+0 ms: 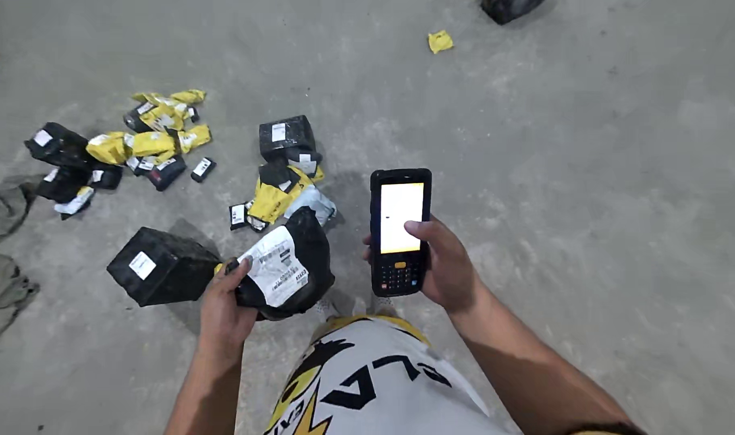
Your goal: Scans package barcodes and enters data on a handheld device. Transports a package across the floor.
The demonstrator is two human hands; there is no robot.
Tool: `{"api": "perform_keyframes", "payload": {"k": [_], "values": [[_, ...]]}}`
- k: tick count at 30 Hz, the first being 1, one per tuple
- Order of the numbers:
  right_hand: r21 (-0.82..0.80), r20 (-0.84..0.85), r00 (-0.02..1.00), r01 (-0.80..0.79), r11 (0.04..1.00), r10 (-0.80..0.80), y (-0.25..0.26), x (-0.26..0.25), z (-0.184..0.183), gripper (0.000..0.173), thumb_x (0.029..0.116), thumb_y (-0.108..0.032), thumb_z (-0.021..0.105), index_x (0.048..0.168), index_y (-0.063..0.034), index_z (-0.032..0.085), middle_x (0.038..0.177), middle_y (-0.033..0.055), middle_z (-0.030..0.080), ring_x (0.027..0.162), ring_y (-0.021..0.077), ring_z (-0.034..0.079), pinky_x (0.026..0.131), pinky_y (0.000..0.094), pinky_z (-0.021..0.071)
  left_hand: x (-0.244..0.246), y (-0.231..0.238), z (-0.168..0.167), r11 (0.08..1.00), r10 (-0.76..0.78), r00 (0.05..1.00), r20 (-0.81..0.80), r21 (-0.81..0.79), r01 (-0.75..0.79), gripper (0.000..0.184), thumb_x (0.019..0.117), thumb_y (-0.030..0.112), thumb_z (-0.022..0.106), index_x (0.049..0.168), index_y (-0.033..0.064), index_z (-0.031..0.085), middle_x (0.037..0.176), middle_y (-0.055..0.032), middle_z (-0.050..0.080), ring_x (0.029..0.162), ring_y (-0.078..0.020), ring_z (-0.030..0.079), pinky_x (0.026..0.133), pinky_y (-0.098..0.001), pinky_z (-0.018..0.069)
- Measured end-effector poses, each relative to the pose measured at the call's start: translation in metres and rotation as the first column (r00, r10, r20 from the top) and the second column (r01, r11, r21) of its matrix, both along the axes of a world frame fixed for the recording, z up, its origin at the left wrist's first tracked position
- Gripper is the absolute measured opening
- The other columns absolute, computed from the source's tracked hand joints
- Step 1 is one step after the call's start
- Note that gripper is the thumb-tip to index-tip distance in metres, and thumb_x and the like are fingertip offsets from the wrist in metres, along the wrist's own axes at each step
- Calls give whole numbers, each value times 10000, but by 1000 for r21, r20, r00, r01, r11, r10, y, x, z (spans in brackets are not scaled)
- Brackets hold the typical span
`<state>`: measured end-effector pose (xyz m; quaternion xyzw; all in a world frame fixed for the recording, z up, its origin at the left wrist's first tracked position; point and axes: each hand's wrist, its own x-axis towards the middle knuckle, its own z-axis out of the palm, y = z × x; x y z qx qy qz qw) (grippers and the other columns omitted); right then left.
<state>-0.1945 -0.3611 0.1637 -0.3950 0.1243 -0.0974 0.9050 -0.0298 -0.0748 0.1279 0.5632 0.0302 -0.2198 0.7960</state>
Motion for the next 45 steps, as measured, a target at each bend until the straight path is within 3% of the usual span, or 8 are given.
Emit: {"api": "perform_keyframes", "payload": {"k": [4, 9, 20, 27, 35, 37, 39, 45], "values": [[6, -7, 1000, 16, 1000, -16, 1, -5, 0, 434, 991, -251, 503, 1381, -71, 441, 1071, 263, 700, 932, 373, 733, 842, 504, 623, -1, -6, 13, 999, 34, 999, -3, 21, -34, 127, 1054, 108, 487, 1124, 58, 581, 962, -91, 714, 882, -187, 728, 789, -412, 637], [14, 4, 1000, -24, 1000, 24, -3, -15, -7, 506, 962, -353, 480, 1414, -128, 452, 1142, 252, 680, 985, 374, 712, 861, 519, 602, 0, -5, 26, 1000, 4, 999, 48, -2, -4, 143, 1049, 136, 488, 1124, 98, 603, 986, -75, 719, 919, -176, 722, 831, -414, 627], [16, 31, 999, -37, 999, 36, -1, -21, -12, 468, 976, -309, 462, 1407, -126, 454, 1174, 247, 669, 1010, 369, 706, 872, 525, 598, -8, -12, 35, 998, -38, 997, 64, -48, 41, 156, 1056, 179, 492, 1032, 129, 638, 984, -67, 723, 921, -167, 720, 825, -404, 625], [21, 46, 997, -63, 998, 62, 0, -20, -15, 478, 982, -318, 465, 1425, -141, 432, 1183, 235, 664, 1007, 350, 709, 855, 511, 606, -7, -12, 44, 992, -85, 992, 90, -88, 93, 140, 1047, 208, 522, 1037, 164, 654, 986, -32, 720, 919, -130, 713, 815, -359, 623], [-4, 25, 997, -71, 997, 71, 1, -19, -12, 435, 973, -300, 477, 1379, -144, 495, 1172, 192, 688, 1008, 317, 716, 838, 486, 617, -8, -19, 55, 986, -18, 1000, -9, -166, 16, 167, 1058, 211, 497, 1101, 126, 635, 1020, -75, 717, 944, -170, 717, 827, -397, 625], [-2, 15, 998, -67, 998, 67, 0, -18, -14, 444, 957, -336, 526, 1360, -149, 513, 1164, 184, 693, 1002, 315, 717, 839, 489, 614, -7, -20, 63, 979, -2, 999, -45, -202, -7, 198, 1058, 230, 505, 1154, 104, 624, 1055, -97, 720, 978, -191, 721, 858, -415, 622], [19, 9, 997, -72, 997, 72, -1, -18, -17, 466, 937, -356, 576, 1354, -155, 522, 1162, 186, 695, 999, 321, 719, 847, 497, 612, -5, -22, 72, 968, 22, 997, -79, -246, -41, 214, 1046, 238, 521, 1113, 83, 653, 1036, -111, 730, 962, -202, 728, 853, -430, 626], [30, -58, 997, -56, 998, 58, -6, -19, -23, 484, 896, -384, 642, 1294, -120, 565, 1135, 231, 698, 981, 352, 723, 825, 493, 619, 5, -15, 101, 915, -65, 998, 10, -399, 63, 333, 1072, 273, 436, 1148, 23, 642, 1079, -169, 712, 1021, -250, 713, 910, -474, 603]]}}
